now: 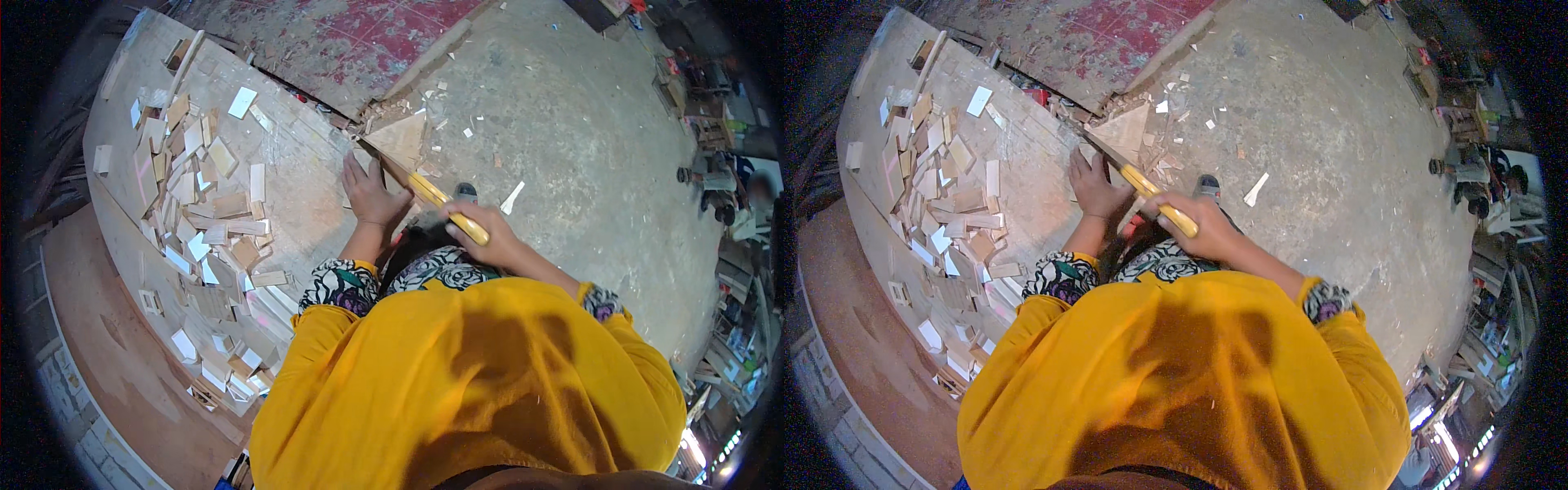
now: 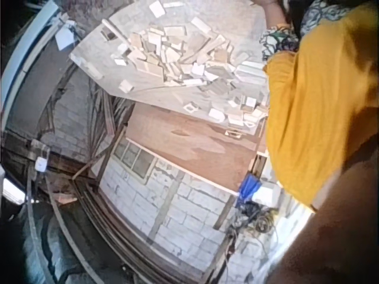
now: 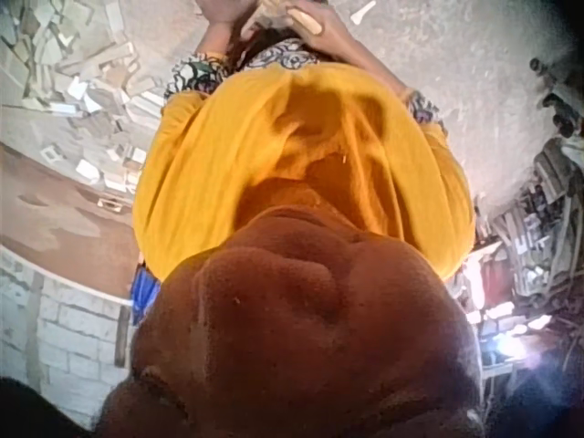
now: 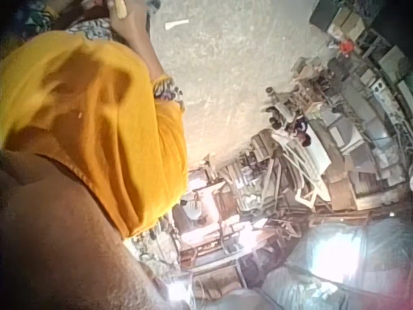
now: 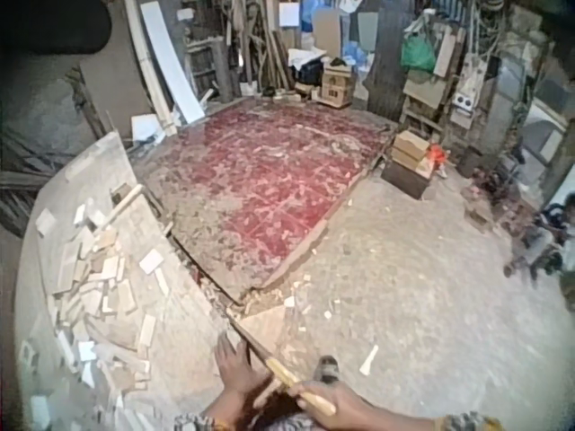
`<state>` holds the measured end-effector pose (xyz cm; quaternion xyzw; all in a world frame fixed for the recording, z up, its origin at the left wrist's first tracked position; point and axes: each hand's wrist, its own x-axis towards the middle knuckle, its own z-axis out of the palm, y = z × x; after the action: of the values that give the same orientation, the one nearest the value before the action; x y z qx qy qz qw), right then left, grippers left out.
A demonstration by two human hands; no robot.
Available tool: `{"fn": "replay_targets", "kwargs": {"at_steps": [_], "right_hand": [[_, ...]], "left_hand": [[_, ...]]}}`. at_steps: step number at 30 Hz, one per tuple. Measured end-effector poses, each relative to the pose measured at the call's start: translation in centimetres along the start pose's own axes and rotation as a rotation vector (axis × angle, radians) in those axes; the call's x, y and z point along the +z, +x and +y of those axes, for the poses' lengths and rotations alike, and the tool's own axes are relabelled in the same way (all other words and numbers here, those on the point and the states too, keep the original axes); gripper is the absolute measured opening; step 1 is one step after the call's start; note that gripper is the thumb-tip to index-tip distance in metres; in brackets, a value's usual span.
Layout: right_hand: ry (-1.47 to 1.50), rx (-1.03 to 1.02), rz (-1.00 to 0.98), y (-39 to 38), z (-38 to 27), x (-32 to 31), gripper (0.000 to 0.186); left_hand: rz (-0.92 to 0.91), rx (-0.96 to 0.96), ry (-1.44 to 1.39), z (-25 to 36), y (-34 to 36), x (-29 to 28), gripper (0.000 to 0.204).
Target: Cutting a small piece of wood with a hand saw.
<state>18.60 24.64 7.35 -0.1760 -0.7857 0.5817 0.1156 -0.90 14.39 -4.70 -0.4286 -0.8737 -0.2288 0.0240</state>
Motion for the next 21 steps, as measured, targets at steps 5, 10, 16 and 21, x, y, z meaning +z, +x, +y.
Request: {"fn": "replay_targets", "kwargs": {"at_steps": [5,10,16,21], "right_hand": [[-0.097,-0.008,-0.084,0.4,0.6,0.2,0.027],[0.041,0.038,0.061,0.7,-1.1,0.8,0.027],[0.007,0.036,0.004,4.0,0.9,2.0,0.021],[-0.045,-0.115,0.095,1.6,0.1,2.1,0.029]], "left_hand": [[-0.049,-0.033,0.021,0.2,0.5,0.0,0.073],[-0.111,0.04,0.002,0.0,0.4,-0.3,0.075],[-0.06,-0.014,0.009,0.2,1.2,-0.5,0.07],[-0.089,-0.062,0.063,0.3,1.8,-0.3,0.067]]}}
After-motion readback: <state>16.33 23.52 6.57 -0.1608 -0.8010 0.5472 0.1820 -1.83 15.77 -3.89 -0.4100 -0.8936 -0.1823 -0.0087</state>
